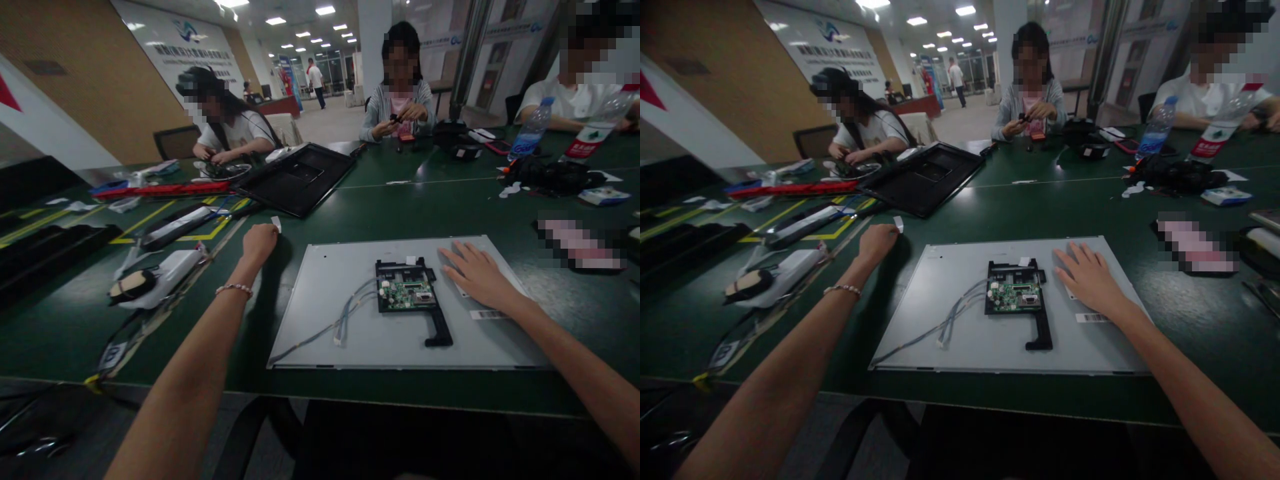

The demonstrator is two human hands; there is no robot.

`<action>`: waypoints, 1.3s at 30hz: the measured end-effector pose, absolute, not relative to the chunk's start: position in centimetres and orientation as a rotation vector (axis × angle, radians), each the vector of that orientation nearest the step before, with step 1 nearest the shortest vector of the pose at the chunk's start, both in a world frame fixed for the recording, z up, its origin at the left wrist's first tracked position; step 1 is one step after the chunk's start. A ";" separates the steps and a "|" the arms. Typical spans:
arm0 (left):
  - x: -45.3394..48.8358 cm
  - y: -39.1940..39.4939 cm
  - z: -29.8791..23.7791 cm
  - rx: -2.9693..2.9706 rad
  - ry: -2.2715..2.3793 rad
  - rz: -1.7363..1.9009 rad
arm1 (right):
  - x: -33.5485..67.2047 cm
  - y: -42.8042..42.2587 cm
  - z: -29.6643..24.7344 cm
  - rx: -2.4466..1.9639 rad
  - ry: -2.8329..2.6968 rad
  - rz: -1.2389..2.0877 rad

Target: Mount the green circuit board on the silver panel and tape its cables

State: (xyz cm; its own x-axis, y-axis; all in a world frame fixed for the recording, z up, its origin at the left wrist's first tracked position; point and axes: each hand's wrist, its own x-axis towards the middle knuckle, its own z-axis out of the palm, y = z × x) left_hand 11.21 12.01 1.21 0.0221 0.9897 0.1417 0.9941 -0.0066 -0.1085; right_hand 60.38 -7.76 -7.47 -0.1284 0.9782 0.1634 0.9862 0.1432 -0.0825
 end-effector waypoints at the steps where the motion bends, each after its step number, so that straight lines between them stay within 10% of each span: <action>1: 11.5 12.1 1.4 -2.103 -2.098 -0.050 | 60.4 -7.8 -7.4 -1.945 -2.235 -0.055; 20: 23.2 -9.1 4.7 -2.619 -1.061 -0.948 | 50.7 -13.7 3.0 -1.189 -2.072 0.288; 39: 25.8 -14.9 -1.7 -2.544 -1.299 -1.290 | 42.8 -15.1 -1.0 -1.149 -1.797 0.536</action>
State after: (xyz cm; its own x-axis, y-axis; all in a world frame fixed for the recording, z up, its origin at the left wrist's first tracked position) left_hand 25.81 -14.93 -1.69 0.3176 0.6695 0.6715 0.6759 -0.6565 0.3349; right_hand 42.84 -15.07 -0.97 -0.1541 0.8752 0.4586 0.4808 0.4719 -0.7390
